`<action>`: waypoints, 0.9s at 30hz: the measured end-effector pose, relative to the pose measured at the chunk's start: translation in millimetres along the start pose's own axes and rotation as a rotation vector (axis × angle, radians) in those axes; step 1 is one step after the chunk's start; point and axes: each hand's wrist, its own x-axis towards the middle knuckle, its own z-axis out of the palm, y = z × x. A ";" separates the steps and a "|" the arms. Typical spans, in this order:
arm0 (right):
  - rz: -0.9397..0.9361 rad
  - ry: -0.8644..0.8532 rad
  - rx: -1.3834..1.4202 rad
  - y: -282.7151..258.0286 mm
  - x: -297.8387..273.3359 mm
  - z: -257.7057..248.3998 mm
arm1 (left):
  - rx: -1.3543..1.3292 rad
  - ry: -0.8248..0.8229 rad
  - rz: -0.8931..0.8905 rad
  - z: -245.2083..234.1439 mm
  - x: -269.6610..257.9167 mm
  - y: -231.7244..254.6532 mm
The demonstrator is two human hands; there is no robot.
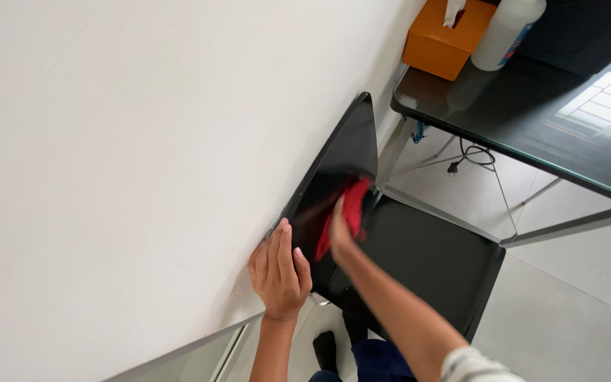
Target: The person wipes the surface and back of a black chair with a red cloth and then cleans the top of a black briefcase using the same cloth.
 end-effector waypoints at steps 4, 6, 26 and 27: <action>0.004 -0.175 -0.093 32.8 -86.0 17.6 | 0.063 0.006 0.005 5.1 2.5 0.1; -0.676 -0.337 -0.606 9.4 -108.2 19.9 | 0.060 0.033 0.005 5.0 0.8 0.4; -0.244 -0.176 -0.185 -55.3 -67.6 23.0 | 0.072 0.036 -0.069 5.2 1.0 7.5; -0.399 -0.216 -0.188 -64.7 -82.7 36.2 | 0.072 0.022 -0.062 4.1 0.5 6.9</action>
